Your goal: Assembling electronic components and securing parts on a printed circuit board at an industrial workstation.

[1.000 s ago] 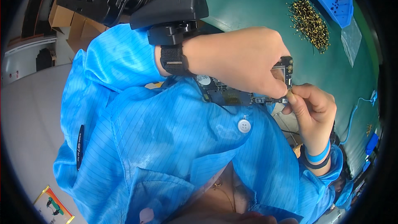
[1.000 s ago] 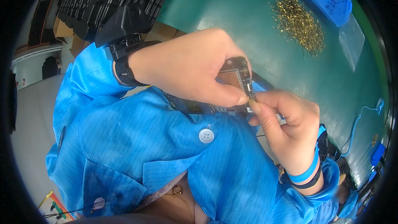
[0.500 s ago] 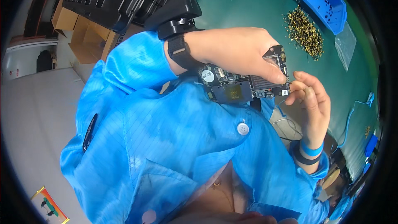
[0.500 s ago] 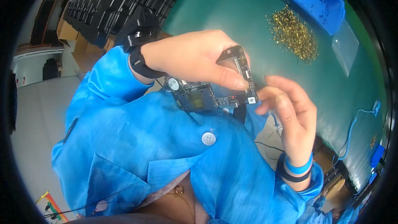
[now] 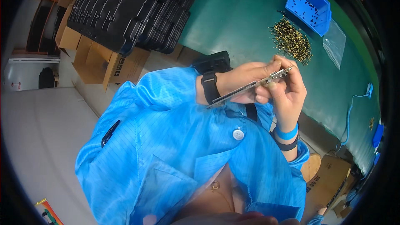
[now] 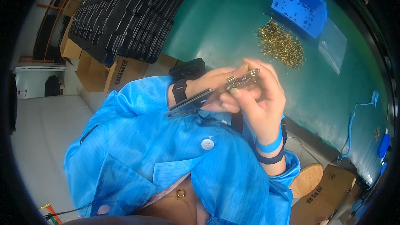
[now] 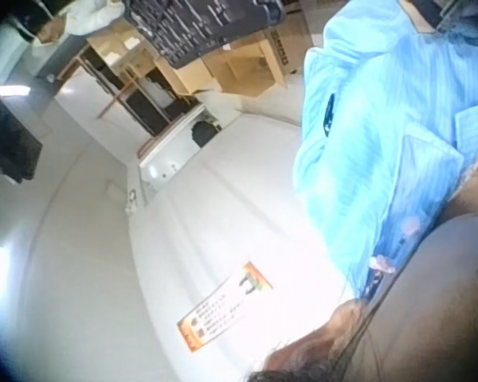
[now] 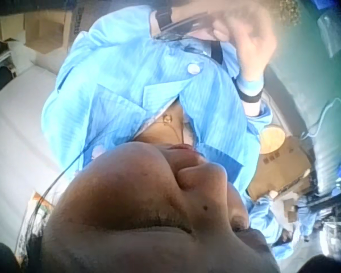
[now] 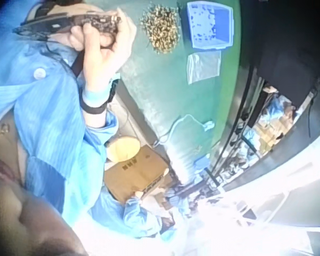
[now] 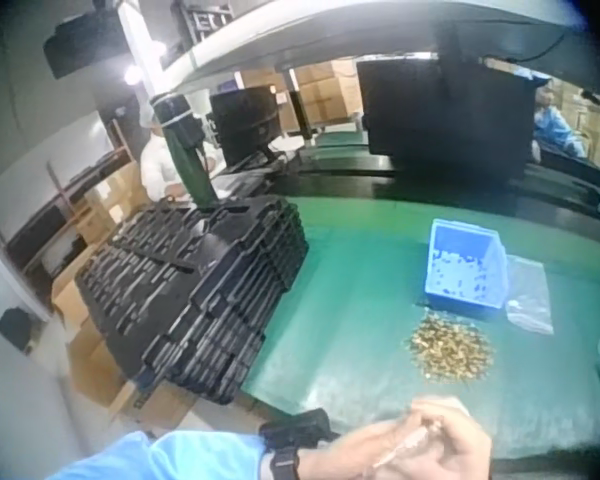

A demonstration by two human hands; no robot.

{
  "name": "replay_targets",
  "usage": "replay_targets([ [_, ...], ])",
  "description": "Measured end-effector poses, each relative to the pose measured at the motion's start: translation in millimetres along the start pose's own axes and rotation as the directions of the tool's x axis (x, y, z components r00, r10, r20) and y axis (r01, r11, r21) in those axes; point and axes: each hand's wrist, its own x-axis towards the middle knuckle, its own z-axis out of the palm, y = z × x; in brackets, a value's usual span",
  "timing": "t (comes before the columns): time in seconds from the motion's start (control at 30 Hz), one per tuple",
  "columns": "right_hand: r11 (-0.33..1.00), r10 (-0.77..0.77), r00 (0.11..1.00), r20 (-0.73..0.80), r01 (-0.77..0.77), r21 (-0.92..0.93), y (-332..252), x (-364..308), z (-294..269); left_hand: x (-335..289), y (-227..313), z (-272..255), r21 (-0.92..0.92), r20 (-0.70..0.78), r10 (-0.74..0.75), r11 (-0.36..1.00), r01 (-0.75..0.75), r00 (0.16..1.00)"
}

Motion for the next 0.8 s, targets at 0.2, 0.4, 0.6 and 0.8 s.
replay_targets([
  [0.2,0.788,0.423,0.906,-0.03,-0.351,0.507,-9,-5,5,-2,-11,-2,-0.456,-0.002,-0.021,0.89,0.017,1.0],
  [0.4,0.87,0.422,0.896,-0.136,-0.358,0.34,-12,-6,-4,-15,-1,-9,0.197,-0.001,-0.031,0.98,0.03,1.0],
  [0.6,0.969,0.131,0.956,-0.263,-0.179,-0.168,-14,-7,-15,-29,36,-12,0.513,-0.235,0.068,0.856,0.064,0.97],
  [0.8,0.953,-0.018,0.986,-0.164,-0.033,-0.303,-15,-5,-7,-25,44,27,0.977,-0.046,0.206,0.214,0.001,0.977],
])
